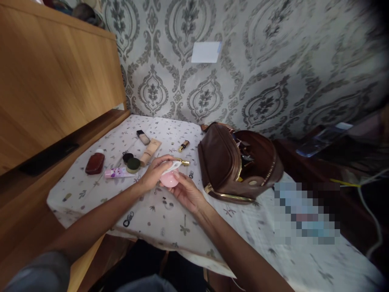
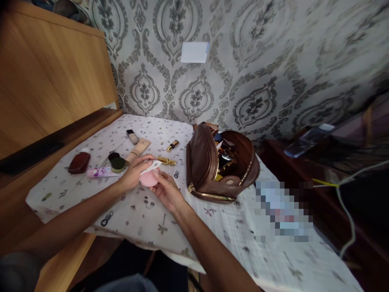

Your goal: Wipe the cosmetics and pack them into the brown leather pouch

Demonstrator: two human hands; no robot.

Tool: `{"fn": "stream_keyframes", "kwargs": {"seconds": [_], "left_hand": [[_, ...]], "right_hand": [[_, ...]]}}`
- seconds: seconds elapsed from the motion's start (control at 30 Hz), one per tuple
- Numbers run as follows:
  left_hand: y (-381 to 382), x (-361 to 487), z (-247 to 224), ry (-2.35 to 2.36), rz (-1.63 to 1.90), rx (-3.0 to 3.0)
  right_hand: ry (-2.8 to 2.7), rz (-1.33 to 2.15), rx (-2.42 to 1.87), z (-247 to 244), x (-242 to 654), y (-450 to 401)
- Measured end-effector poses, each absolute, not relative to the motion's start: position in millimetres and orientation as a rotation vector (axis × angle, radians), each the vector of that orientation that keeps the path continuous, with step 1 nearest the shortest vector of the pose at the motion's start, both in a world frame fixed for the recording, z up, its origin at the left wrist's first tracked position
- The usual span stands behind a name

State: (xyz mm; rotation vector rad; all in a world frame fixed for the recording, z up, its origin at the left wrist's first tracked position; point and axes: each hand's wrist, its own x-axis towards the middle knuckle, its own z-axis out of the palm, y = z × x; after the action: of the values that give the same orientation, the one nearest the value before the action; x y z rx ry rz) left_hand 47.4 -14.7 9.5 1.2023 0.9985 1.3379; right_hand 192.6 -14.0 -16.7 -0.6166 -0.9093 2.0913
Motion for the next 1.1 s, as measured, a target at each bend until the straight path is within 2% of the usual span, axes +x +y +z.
{"fn": "stream_keyframes", "kwargs": {"seconds": [0.3, 0.6, 0.77, 0.9, 1.0, 1.1], "left_hand": [[-15.6, 49.0, 12.9, 1.035, 1.383, 1.006], [-18.3, 50.6, 7.3, 1.132, 1.349, 1.342], [-22.0, 53.1, 8.4, 1.303, 1.369, 1.506], [-20.2, 52.5, 7.9, 1.325, 1.409, 1.5], [-18.3, 53.0, 8.8, 1.245, 1.446, 1.387], [-16.0, 53.8, 10.3, 1.177, 1.428, 1.203]], "right_hand": [[-0.769, 2.149, -0.533, -20.3, 190.4, -16.6], [-0.6, 1.97, -0.634, -29.3, 189.2, -6.6], [-0.783, 1.861, -0.637, -25.0, 186.7, -13.0], [-1.073, 1.709, -0.804, -20.2, 187.6, -17.9], [-1.221, 1.62, -0.838, -17.1, 189.9, -18.3], [-1.229, 1.684, -0.769, -14.5, 191.0, -18.5]]}}
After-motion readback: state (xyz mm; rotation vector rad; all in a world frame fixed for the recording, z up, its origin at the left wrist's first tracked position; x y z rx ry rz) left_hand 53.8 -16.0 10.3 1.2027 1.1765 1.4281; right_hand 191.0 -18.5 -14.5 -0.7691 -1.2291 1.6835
